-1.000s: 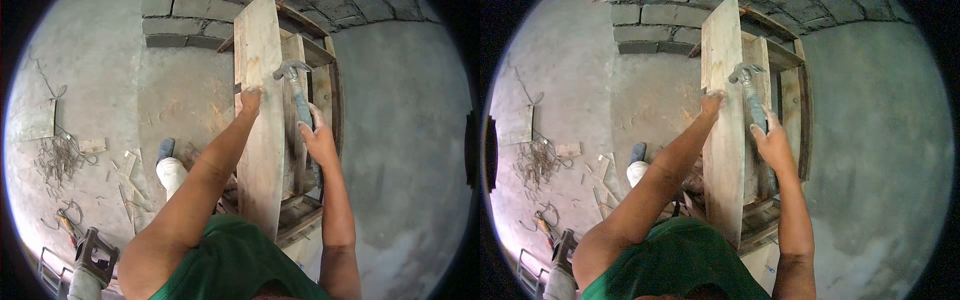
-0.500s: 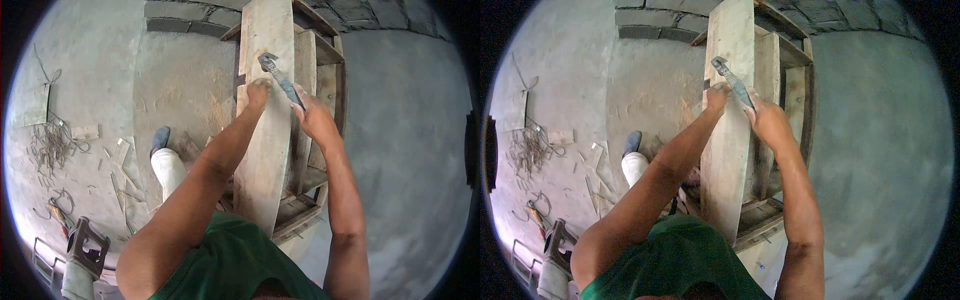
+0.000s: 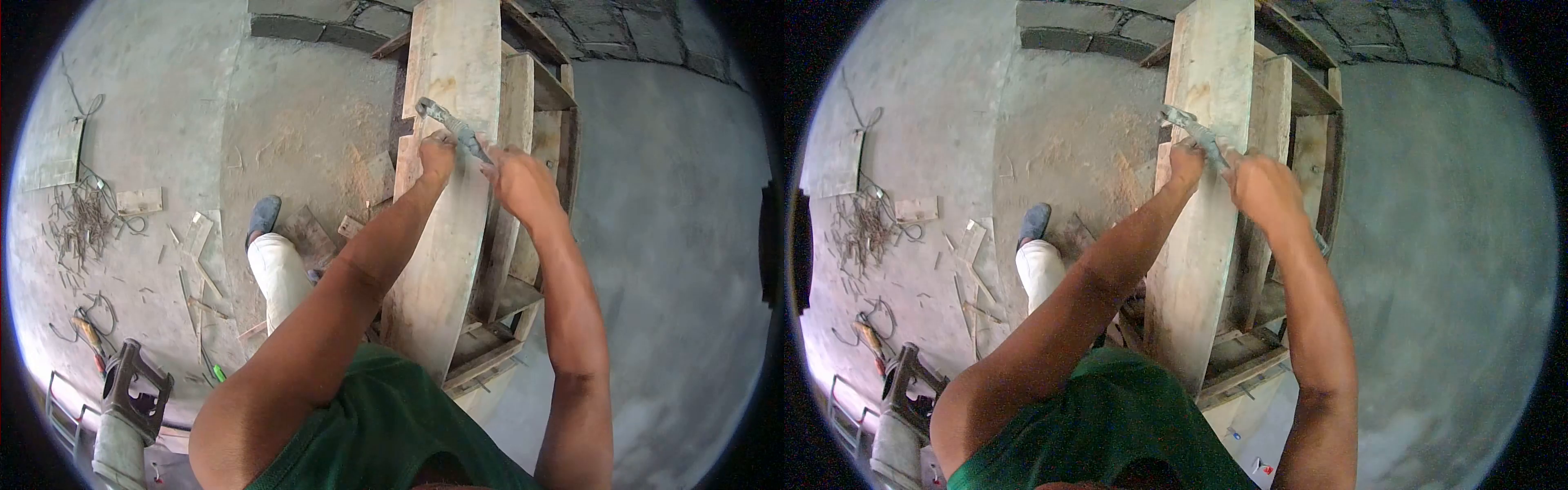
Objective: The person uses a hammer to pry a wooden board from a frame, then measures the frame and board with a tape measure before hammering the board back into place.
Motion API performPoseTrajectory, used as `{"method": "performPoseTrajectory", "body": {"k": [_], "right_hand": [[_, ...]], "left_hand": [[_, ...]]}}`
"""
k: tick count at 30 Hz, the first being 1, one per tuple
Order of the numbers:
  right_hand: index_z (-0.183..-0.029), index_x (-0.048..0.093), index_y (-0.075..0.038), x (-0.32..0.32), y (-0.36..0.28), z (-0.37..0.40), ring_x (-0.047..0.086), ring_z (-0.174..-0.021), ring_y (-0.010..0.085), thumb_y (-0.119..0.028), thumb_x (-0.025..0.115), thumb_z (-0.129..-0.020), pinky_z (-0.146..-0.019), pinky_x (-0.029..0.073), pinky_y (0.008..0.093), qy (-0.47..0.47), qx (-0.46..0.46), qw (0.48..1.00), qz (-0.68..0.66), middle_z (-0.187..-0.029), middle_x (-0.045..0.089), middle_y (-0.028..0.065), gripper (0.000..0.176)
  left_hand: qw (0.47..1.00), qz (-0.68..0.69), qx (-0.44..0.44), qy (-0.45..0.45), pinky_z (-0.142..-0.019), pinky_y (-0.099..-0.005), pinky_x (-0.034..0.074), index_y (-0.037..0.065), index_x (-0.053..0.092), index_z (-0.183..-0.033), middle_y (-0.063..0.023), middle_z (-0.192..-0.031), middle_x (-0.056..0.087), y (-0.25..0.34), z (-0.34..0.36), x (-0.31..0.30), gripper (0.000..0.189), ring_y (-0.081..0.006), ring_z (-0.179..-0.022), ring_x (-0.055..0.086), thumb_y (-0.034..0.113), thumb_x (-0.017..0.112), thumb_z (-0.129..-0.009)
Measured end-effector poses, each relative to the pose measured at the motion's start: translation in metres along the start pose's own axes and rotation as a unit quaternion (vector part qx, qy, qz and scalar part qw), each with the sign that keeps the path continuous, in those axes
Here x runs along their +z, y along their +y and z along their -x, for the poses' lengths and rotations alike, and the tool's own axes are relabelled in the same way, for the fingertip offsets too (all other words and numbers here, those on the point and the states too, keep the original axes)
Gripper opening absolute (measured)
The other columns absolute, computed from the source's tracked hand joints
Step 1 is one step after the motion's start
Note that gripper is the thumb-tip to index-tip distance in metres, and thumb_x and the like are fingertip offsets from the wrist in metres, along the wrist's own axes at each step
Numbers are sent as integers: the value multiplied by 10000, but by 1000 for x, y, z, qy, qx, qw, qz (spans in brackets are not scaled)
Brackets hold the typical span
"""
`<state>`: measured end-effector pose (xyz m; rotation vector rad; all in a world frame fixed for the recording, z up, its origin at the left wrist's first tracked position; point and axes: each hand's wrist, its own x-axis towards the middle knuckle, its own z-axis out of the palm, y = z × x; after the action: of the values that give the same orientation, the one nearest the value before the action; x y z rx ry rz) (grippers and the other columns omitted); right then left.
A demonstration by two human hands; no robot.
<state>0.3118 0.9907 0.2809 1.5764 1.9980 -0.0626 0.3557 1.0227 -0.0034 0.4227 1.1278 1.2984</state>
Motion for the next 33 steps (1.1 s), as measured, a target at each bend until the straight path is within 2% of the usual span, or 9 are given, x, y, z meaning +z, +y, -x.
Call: {"method": "performPoseTrajectory", "body": {"k": [4, 8, 10, 12, 13, 15, 16, 18, 33], "right_hand": [[-1341, 545, -175, 6, 6, -3, 628, -898, 394, -249, 583, -913, -787, 495, 491, -34, 12, 999, 21, -955, 655, 212, 436], [-1294, 586, -187, 1, 7, -7, 647, -825, 383, -265, 574, -910, -741, 511, 482, 9, -8, 998, 56, -870, 657, 193, 392], [-1334, 552, -218, -11, 3, -3, 630, -896, 401, -238, 597, -903, -782, 497, 496, 14, 4, 1000, 2, -954, 657, 217, 434], [-1336, 551, -232, -20, -4, 6, 632, -892, 396, -239, 601, -903, -778, 495, 494, 53, -15, 998, -1, -954, 661, 207, 437], [-1338, 550, -245, -20, -6, 9, 635, -888, 391, -240, 604, -902, -775, 494, 492, 89, -32, 995, -5, -953, 665, 196, 440], [-1340, 548, -258, -20, -9, 11, 636, -884, 385, -247, 604, -902, -770, 495, 489, 58, -27, 998, 9, -942, 668, 192, 442], [-1342, 546, -270, -21, -10, 10, 638, -880, 379, -254, 604, -903, -765, 496, 485, 30, -23, 999, 23, -931, 671, 188, 443], [-1293, 580, -218, -12, -1, 1, 643, -846, 378, -270, 597, -901, -739, 504, 479, 17, -24, 999, 34, -885, 663, 193, 396], [-1260, 605, -179, 10, 14, -15, 646, -780, 371, -302, 592, -904, -686, 514, 488, 59, -86, 993, 62, -829, 650, 178, 378]], "left_hand": [[989, -135, 51, 26, -707, -414, 492, 9, 703, -845, -207, -760, 674, 11, 1, -2, 160, -306, -742, 660, 136, 626, -786], [999, -52, 3, 15, -726, -425, 497, 4, 703, -850, -216, -797, 680, 21, 15, -4, 200, -317, -798, 670, 193, 673, -791], [998, -57, -17, -6, -750, -423, 505, 1, 690, -951, -227, -875, 689, 47, 43, -9, 326, -344, -817, 671, 266, 727, -766], [984, -103, -65, -126, -913, -456, 470, -28, 537, -1271, -271, -1219, 593, 69, 93, -16, 687, -399, -1092, 595, 320, 760, -722], [984, -103, -66, -128, -913, -456, 470, -28, 537, -1271, -271, -1219, 593, 61, 117, -13, 687, -399, -1092, 595, 320, 760, -722], [905, -407, -4, -121, -1098, -455, 299, -224, 203, -1369, -393, -1403, 339, 47, 151, -2, 1031, -447, -1332, 360, 345, 758, -711], [906, -406, -3, -121, -1098, -455, 299, -224, 203, -1369, -393, -1403, 339, 47, 145, 1, 1031, -447, -1332, 360, 345, 758, -711], [879, -391, -113, -250, -1182, -472, 106, -219, 7, -1401, -397, -1506, 22, 49, 130, 1, 1220, -515, -1423, 39, 363, 782, -660], [910, -302, -88, -271, -1165, -509, 174, -214, 102, -1401, -432, -1472, 122, 69, 128, -24, 1215, -510, -1419, 110, 363, 813, -601]]}}
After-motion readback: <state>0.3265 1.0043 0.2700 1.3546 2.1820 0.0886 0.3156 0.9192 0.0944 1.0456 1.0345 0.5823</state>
